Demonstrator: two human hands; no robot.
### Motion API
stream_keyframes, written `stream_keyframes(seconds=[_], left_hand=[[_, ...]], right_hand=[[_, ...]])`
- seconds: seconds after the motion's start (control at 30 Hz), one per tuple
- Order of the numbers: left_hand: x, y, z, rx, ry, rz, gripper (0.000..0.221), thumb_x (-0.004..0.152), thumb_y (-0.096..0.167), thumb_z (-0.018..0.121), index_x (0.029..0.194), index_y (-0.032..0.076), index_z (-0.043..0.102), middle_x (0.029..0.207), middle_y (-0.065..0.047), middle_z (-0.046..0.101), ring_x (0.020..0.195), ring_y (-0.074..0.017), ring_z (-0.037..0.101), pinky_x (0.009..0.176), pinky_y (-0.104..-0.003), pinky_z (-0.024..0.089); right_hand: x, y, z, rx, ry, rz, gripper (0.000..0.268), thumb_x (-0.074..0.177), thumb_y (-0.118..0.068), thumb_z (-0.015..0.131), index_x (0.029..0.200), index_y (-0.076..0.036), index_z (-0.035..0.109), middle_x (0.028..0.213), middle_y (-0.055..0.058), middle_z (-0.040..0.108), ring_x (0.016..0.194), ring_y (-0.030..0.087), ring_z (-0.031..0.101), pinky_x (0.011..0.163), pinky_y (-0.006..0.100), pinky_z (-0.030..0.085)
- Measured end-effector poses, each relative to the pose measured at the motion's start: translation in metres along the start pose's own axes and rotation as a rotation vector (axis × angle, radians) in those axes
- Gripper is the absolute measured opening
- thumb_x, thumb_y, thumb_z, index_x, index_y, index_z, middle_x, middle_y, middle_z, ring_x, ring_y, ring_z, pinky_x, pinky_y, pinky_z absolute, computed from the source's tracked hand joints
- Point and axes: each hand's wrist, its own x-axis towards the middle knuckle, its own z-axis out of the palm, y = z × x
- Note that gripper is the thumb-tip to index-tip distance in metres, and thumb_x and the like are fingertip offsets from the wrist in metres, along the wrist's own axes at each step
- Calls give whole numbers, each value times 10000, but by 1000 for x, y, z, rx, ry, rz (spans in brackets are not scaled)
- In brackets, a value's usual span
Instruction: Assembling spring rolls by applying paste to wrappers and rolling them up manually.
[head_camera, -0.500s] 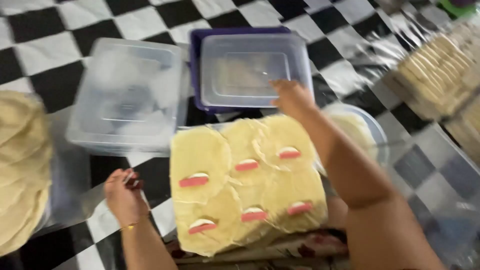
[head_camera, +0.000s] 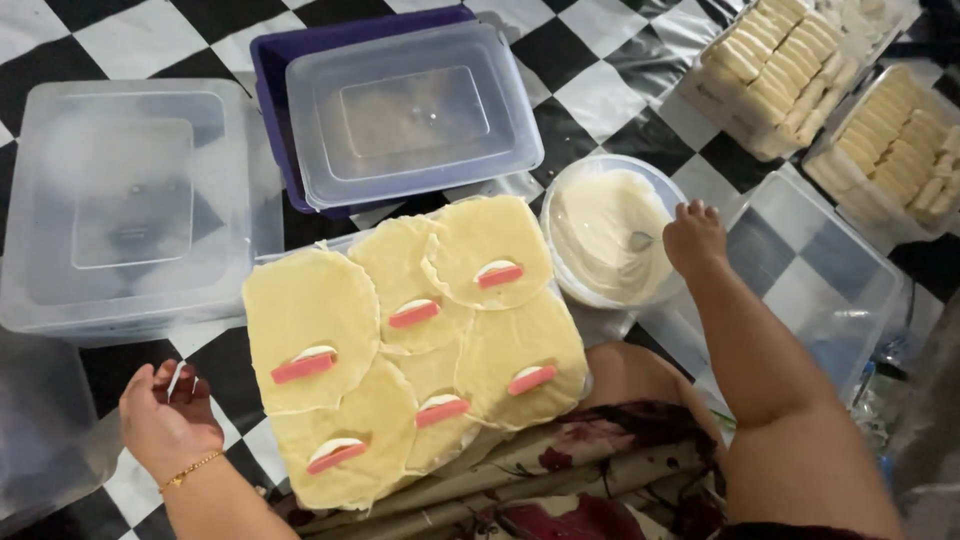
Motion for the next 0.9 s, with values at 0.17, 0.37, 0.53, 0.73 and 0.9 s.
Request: stream_keyframes(seconds=[0.17, 0.37, 0.53, 0.73, 0.9], left_hand=[[13, -14, -5, 88, -167, -56, 135, 1011, 248, 584, 1126, 179, 600, 945, 53, 654, 863, -92, 649, 776, -234, 506], [-31, -6, 29, 402, -594, -364, 660, 1038, 592, 267, 1450, 132, 500, 1470, -82, 558, 1321, -253, 523, 1076, -415, 396], [-44, 1, 33, 541, -641, -388, 1023, 792, 742, 191, 1565, 101, 387, 1584, -150, 470, 1426, -314, 444, 1147, -461, 330], [-39, -3, 36, 531, -489, -378, 768, 1026, 612, 140, 1495, 103, 472, 1507, -130, 543, 1352, -303, 525, 1064, -475, 396], [-78, 20, 48, 1227, -590, 185, 707, 1136, 456, 79, 1493, 39, 524, 1429, -255, 586, 1313, -456, 531, 1128, -513, 408]], right_hand=[[-51, -5, -77, 152, -14, 106, 236, 988, -126, 595, 1154, -75, 755, 1048, 93, 732, 647, 201, 711, 571, 325, 594], [-92, -50, -90, 770, -43, 212, 292, 1049, -274, 510, 1203, -81, 666, 1142, 131, 662, 954, 340, 671, 859, 487, 507], [-82, -90, -56, 607, 50, 57, 274, 1009, -222, 558, 1209, -181, 741, 1232, 12, 650, 951, 308, 673, 840, 442, 526], [-96, -77, -55, 623, -18, -44, 243, 911, -151, 579, 984, -226, 798, 1082, 26, 678, 907, 326, 660, 783, 443, 530], [-123, -54, -71, 1054, -89, 93, 273, 953, -217, 602, 1094, -90, 798, 1065, 207, 764, 1072, 447, 692, 936, 516, 561]])
